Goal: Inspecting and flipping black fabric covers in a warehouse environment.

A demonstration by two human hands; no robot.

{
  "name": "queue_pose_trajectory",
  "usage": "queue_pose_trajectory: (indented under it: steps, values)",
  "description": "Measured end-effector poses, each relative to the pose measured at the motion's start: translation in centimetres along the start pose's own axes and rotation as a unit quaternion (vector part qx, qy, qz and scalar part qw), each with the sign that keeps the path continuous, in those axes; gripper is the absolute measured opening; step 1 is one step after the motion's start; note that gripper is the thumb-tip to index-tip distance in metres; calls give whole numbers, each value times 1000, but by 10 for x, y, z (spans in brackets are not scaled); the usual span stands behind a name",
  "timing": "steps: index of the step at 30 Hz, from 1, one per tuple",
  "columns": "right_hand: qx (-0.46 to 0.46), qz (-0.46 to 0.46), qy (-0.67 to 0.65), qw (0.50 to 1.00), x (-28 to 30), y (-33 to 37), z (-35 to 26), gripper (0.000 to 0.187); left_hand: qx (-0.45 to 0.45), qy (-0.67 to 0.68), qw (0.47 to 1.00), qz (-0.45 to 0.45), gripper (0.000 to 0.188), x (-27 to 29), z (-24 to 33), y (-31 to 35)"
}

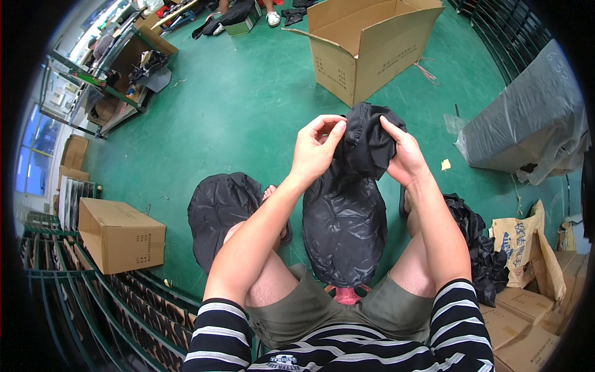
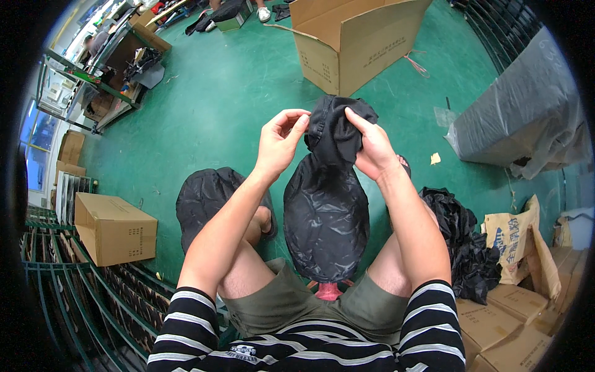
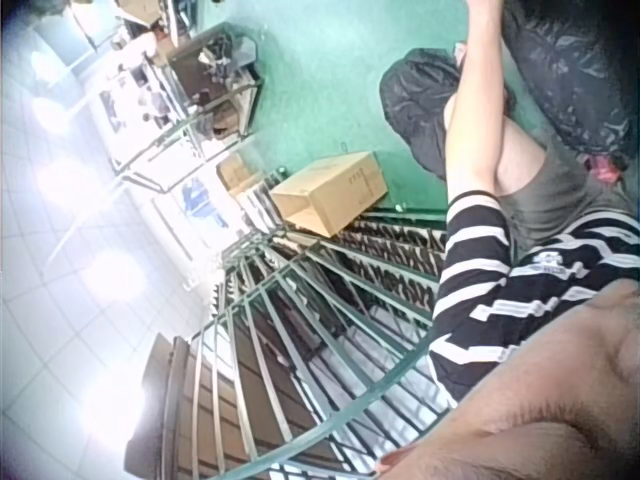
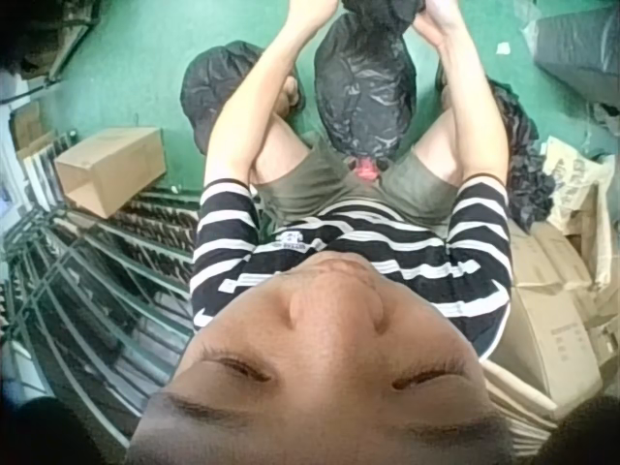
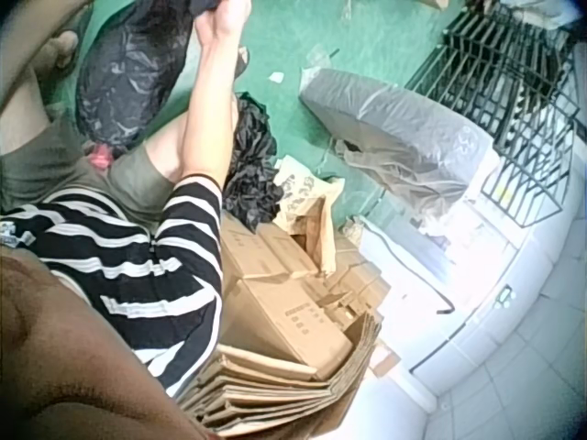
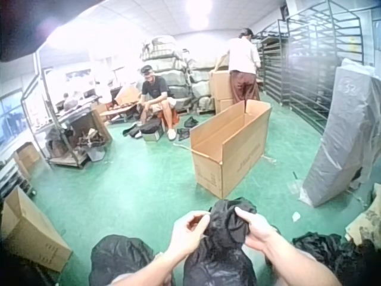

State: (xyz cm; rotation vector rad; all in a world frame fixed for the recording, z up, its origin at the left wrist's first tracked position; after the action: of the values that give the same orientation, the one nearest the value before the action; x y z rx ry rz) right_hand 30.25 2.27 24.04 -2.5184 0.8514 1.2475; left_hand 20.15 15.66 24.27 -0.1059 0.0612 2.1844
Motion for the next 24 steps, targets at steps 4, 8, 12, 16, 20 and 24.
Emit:
queue_pose_trajectory:
  steps: [4, 8, 12, 16, 20, 24]
  values:
    - [3, 16, -15, 1000, 6, -4, 1, 35, 18, -47, 999, -19, 23, -3, 4, 4]
    - [-2, -10, -39, 999, 3, -4, 1, 36, 31, -53, 998, -22, 24, -2, -6, -1]
    - [-14, -18, -33, 999, -3, 0, 8, 34, 22, -4, 1000, 10, 26, 4, -5, -3]
    - [8, -29, -80, 996, -5, 3, 2, 38, 0, -50, 999, 15, 23, 0, 2, 1]
    - [-13, -19, -157, 987, -12, 3, -5, 48, -26, -143, 989, -8, 19, -2, 5, 7]
    - [-3, -52, -193, 980, -12, 7, -12, 56, -71, -157, 985, 14, 20, -3, 11, 12]
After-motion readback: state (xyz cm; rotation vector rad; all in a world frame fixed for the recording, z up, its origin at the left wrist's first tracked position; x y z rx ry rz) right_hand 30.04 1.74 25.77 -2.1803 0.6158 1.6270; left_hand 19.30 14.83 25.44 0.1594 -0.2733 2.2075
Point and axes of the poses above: each hand's wrist, its own y-axis away from the middle knuckle, its own x-axis out of the back of the hand, z = x × y, the point moved 6 cm from there along -y, towards the middle knuckle, and after that the axes turned 10 degrees about x, right-handed, at the moved point
